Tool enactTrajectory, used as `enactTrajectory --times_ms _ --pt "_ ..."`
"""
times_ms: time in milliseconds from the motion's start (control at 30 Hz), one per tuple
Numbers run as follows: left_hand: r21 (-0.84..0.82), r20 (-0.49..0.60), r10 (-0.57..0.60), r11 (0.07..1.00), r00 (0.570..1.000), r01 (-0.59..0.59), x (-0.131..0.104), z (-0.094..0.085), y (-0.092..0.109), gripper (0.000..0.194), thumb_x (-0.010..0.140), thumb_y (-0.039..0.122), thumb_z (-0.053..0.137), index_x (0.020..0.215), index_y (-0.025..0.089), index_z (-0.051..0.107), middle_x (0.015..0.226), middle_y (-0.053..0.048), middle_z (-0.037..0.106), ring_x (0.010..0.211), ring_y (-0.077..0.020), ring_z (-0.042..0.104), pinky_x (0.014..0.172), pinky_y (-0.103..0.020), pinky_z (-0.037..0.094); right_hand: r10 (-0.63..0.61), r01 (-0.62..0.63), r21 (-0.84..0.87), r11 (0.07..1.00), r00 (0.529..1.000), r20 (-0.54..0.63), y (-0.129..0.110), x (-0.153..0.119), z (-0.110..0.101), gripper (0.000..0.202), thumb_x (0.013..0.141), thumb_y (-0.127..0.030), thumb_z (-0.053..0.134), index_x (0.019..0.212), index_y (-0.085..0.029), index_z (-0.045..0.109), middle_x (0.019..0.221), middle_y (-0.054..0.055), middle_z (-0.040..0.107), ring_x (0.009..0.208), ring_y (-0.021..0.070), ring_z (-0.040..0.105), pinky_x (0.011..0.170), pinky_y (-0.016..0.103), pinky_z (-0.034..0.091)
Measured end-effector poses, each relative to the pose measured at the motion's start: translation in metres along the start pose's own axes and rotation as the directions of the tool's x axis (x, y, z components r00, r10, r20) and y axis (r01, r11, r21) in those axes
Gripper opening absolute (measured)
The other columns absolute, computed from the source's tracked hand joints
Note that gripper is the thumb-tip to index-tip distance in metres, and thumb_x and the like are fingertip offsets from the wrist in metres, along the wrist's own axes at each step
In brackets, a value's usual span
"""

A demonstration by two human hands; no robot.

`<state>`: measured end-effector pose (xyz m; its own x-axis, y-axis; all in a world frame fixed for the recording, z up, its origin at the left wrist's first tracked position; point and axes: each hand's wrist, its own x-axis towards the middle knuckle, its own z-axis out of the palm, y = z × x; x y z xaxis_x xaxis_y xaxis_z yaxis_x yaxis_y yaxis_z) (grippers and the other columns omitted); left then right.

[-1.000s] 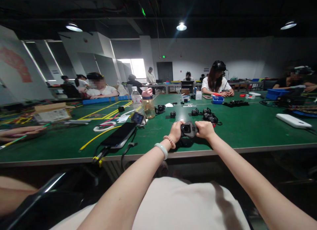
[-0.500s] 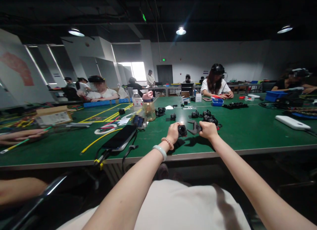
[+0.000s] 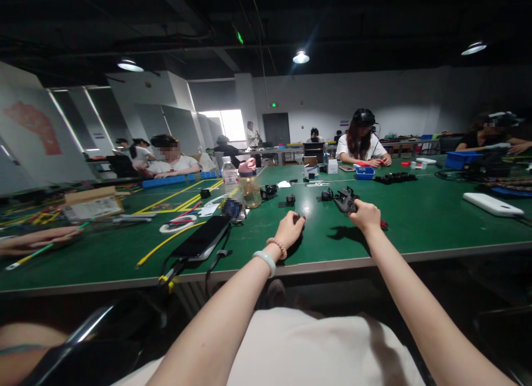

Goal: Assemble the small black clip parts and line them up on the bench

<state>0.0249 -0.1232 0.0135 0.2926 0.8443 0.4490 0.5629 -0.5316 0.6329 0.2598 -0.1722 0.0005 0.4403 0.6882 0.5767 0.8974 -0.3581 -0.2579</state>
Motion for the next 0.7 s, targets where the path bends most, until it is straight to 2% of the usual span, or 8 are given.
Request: enactTrajectory --times_ms 167,367,533,633,700 --pt "0.042 0.01 -0.012 0.999 1.0 0.011 -0.004 0.0 0.0 0.033 0.066 0.041 0.053 0.087 0.016 0.051 0.085 -0.008 0.058 0.079 -0.0187 0.054 0.073 -0.029 0.039 -0.099 0.101 -0.011 0.995 0.985 0.141 -0.003 0.001 0.001 0.023 0.065 -0.029 0.046 0.08 -0.022 0.062 0.078 0.008 0.063 0.073 0.0201 0.057 0.059 0.025 0.036" --pt "0.095 0.066 0.011 0.995 0.998 -0.017 -0.006 -0.002 -0.004 0.039 0.064 0.043 0.055 0.091 0.016 0.05 0.087 -0.009 0.058 0.081 -0.02 0.055 0.073 -0.029 0.039 -0.23 0.232 0.04 0.972 0.901 0.367 0.001 0.001 0.011 0.021 0.063 -0.032 0.048 0.071 -0.02 0.064 0.075 0.008 0.063 0.07 0.0203 0.058 0.057 0.026 0.036" --pt "0.131 0.089 0.014 0.991 0.996 -0.026 -0.006 -0.003 -0.003 0.043 0.063 0.045 0.055 0.095 0.016 0.049 0.088 -0.01 0.059 0.082 -0.0208 0.055 0.072 -0.029 0.04 -0.223 0.21 0.076 0.975 0.878 0.423 0.007 0.002 0.015 0.04 0.062 -0.054 0.046 0.07 -0.018 0.063 0.074 0.01 0.062 0.069 0.0206 0.058 0.055 0.025 0.036" --pt "0.165 0.116 0.012 0.986 0.993 -0.031 -0.006 -0.004 -0.001 0.046 0.064 0.047 0.054 0.096 0.015 0.049 0.089 -0.011 0.059 0.081 -0.0208 0.056 0.071 -0.028 0.04 -0.215 0.193 0.094 0.977 0.885 0.413 0.009 0.002 0.014 0.058 0.055 -0.07 0.041 0.068 -0.017 0.062 0.074 0.01 0.062 0.069 0.0209 0.057 0.055 0.026 0.037" --pt "0.199 0.133 0.02 0.979 0.991 -0.047 -0.006 -0.005 0.001 0.047 0.064 0.049 0.053 0.096 0.015 0.048 0.091 -0.011 0.058 0.083 -0.0208 0.056 0.071 -0.028 0.04 -0.214 0.186 0.108 0.977 0.886 0.412 0.009 0.001 0.013 0.065 0.049 -0.075 0.04 0.067 -0.017 0.061 0.074 0.01 0.061 0.07 0.0215 0.057 0.057 0.027 0.038"
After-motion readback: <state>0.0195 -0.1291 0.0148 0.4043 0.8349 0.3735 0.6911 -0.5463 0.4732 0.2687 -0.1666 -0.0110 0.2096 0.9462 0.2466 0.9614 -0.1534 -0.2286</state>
